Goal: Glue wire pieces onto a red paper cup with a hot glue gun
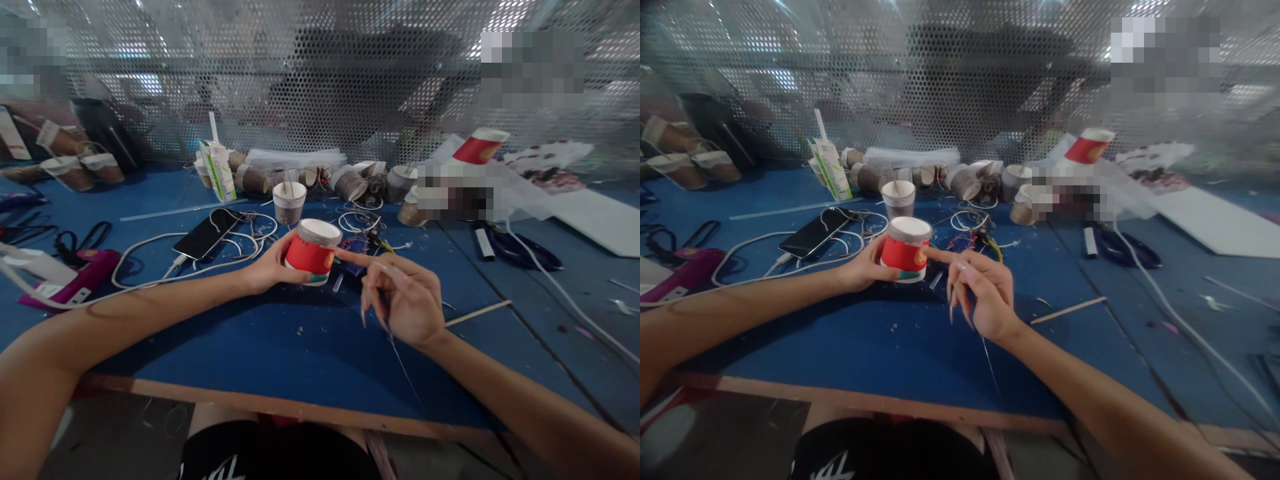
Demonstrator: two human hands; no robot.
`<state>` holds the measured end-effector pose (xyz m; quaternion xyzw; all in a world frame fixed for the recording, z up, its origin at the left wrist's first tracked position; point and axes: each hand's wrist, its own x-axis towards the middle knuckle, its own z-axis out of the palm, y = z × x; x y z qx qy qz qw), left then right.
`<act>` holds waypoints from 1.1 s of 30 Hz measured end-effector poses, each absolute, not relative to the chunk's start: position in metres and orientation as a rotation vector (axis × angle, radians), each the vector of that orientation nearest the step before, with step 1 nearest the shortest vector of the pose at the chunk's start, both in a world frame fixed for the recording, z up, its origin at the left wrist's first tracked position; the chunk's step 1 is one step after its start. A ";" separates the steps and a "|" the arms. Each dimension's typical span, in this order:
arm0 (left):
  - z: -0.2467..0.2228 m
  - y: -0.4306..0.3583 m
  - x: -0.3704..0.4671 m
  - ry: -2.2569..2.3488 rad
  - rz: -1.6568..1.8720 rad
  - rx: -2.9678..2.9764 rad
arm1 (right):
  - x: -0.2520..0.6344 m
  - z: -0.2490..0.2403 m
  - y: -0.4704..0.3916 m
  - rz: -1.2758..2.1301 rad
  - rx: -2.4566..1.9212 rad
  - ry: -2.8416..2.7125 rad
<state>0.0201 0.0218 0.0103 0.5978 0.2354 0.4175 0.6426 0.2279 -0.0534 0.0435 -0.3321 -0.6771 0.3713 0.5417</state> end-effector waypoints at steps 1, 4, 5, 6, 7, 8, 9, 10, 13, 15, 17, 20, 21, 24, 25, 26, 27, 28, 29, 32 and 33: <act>0.010 0.022 0.020 0.535 0.948 1.357 | 0.229 0.043 -0.051 0.895 -0.765 -1.545; 0.010 0.021 0.020 0.543 0.940 1.309 | 0.232 0.041 -0.043 0.893 -0.697 -1.379; 0.011 0.020 0.020 0.539 0.939 1.285 | 0.234 0.039 -0.040 0.859 -0.702 -1.341; 0.011 0.020 0.020 0.532 0.937 1.265 | 0.235 0.039 -0.039 0.823 -0.706 -1.304; 0.012 0.019 0.021 0.520 0.933 1.251 | 0.235 0.038 -0.038 0.794 -0.704 -1.276; 0.012 0.019 0.021 0.505 0.926 1.244 | 0.236 0.038 -0.039 0.777 -0.700 -1.264; 0.012 0.019 0.021 0.489 0.918 1.245 | 0.235 0.039 -0.040 0.776 -0.685 -1.274; 0.012 0.020 0.021 0.477 0.911 1.249 | 0.235 0.040 -0.043 0.792 -0.671 -1.307; 0.010 0.022 0.021 0.451 0.901 1.251 | 0.231 0.042 -0.051 0.961 -0.663 -1.507; 0.008 0.023 0.020 0.465 0.889 1.234 | 0.228 0.042 -0.055 1.078 -0.666 -1.615; 0.007 0.024 0.020 0.504 0.874 1.221 | 0.227 0.040 -0.056 1.151 -0.677 -1.674; 0.008 0.024 0.019 0.532 0.865 1.243 | 0.228 0.035 -0.054 1.195 -0.717 -1.715; 0.009 0.024 0.019 0.522 0.863 1.257 | 0.229 0.034 -0.053 1.209 -0.714 -1.734; 0.013 0.023 0.018 0.494 0.840 1.289 | 0.230 0.034 -0.054 1.254 -0.660 -1.783; 0.014 0.022 0.018 0.492 0.833 1.291 | 0.230 0.035 -0.055 1.267 -0.646 -1.787; 0.015 0.022 0.018 0.492 0.823 1.292 | 0.230 0.036 -0.057 1.275 -0.637 -1.780; 0.016 0.022 0.018 0.492 0.812 1.292 | 0.229 0.038 -0.058 1.274 -0.640 -1.759; 0.016 0.022 0.018 0.490 0.805 1.293 | 0.228 0.039 -0.059 1.264 -0.647 -1.726; 0.016 0.022 0.018 0.486 0.804 1.293 | 0.228 0.041 -0.060 1.247 -0.658 -1.682; 0.016 0.023 0.018 0.468 0.808 1.295 | 0.225 0.048 -0.061 1.203 -0.707 -1.543; 0.015 0.023 0.018 0.461 0.806 1.296 | 0.225 0.049 -0.060 1.199 -0.717 -1.507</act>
